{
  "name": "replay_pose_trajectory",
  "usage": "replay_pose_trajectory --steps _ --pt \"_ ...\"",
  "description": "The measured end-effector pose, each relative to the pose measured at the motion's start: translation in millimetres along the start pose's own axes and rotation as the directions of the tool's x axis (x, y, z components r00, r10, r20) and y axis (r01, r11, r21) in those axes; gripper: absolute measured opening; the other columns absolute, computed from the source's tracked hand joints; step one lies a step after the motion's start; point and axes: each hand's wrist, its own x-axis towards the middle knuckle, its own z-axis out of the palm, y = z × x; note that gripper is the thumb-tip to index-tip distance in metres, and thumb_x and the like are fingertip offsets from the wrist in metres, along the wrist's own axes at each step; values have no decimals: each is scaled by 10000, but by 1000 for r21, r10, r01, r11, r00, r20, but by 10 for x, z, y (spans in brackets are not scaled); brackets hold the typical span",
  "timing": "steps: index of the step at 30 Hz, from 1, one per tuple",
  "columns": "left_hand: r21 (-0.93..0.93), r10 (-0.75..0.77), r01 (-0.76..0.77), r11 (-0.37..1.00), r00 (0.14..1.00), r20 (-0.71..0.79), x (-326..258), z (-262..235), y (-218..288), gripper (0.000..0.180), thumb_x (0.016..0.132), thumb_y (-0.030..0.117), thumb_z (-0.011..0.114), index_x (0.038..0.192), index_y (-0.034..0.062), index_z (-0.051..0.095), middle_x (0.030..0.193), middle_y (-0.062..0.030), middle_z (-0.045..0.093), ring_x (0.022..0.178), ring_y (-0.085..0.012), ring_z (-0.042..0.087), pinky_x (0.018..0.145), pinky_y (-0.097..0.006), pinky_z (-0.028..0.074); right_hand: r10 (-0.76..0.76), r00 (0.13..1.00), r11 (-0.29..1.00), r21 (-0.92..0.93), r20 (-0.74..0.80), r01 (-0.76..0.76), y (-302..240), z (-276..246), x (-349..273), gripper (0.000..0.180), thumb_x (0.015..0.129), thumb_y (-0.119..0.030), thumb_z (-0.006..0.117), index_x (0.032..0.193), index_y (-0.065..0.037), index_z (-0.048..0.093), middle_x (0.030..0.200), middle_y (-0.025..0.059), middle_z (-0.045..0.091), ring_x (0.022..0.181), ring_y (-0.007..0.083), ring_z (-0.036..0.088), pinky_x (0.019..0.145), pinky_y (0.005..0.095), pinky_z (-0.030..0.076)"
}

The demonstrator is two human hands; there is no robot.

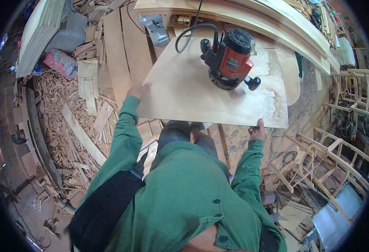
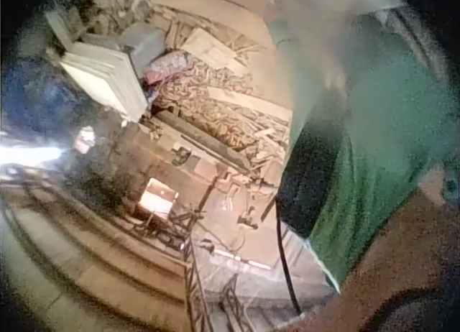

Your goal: Use a handheld router to shape or cut the edges of a wooden board.

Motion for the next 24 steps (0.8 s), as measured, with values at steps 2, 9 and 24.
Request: replay_pose_trajectory --steps 2,9,24 --pt "9 7 -7 1000 1000 -5 83 -112 -34 664 843 632 594 1187 70 671 1108 -200 680 1022 -314 649 920 -366 474 -61 995 996 -56 85 66 -215 97 -128 284 852 -294 734 908 -62 582 737 52 602 580 170 584 446 292 440" --pt "200 31 -47 979 996 81 226 -596 376 651 819 661 590 1131 101 706 1054 -187 693 975 -308 667 893 -392 489 -264 938 932 -193 224 308 -867 486 -340 367 859 -356 706 896 1 630 676 101 633 507 187 623 432 278 495" --pt "661 113 -253 707 962 247 728 -1529 1290 866 748 822 521 1126 67 712 1128 -227 660 1024 -338 638 927 -419 467 -396 860 883 -123 322 453 -1821 1454 -516 462 802 -439 760 817 -5 604 703 90 627 526 192 646 443 285 532"
